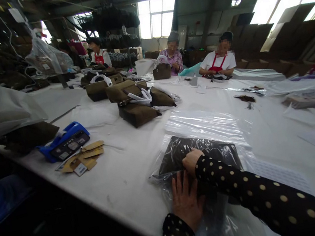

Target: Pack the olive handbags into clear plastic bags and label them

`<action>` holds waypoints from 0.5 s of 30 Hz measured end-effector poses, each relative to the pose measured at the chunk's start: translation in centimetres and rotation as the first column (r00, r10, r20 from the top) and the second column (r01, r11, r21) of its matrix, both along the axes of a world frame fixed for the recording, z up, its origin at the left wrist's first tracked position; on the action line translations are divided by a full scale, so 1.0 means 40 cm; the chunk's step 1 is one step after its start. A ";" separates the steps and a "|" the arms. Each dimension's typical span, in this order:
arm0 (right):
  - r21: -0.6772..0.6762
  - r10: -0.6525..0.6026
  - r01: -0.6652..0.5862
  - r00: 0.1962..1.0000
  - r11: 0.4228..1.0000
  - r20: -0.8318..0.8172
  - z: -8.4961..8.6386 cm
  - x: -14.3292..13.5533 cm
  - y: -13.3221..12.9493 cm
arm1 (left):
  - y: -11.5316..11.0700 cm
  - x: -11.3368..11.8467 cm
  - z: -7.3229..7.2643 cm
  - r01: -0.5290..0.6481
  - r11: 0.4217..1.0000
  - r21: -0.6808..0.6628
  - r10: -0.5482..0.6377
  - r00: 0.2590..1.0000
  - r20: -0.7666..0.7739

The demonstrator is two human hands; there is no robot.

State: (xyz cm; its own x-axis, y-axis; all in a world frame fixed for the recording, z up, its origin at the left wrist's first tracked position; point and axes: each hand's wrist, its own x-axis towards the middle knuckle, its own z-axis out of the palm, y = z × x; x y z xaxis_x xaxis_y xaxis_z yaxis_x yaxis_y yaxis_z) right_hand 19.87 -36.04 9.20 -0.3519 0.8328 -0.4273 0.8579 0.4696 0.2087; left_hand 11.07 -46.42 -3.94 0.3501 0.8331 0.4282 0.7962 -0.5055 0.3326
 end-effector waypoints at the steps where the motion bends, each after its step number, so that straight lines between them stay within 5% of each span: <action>1: 0.027 -0.024 0.024 1.000 0.999 0.013 0.000 0.000 -0.002 | -0.001 -0.001 0.000 0.013 1.000 -0.022 -0.013 1.000 -0.019; 6: 0.154 -0.146 0.140 0.989 0.978 0.033 0.038 0.055 0.016 | -0.004 -0.006 0.001 0.071 0.989 -0.131 -0.081 0.994 -0.071; 10: 0.301 -0.199 0.198 0.980 0.933 -0.030 0.062 0.194 0.021 | 0.009 -0.011 -0.002 0.121 0.988 -0.100 -0.128 0.990 -0.062; 13: 0.546 0.116 -0.004 0.978 0.838 -0.171 0.016 0.337 -0.075 | 0.010 -0.025 -0.008 0.029 0.997 0.068 -0.033 0.998 0.047; 15: 0.667 0.427 -0.229 0.892 0.709 -0.148 -0.044 0.423 -0.199 | -0.010 -0.043 -0.014 -0.044 0.984 0.175 0.010 0.982 0.190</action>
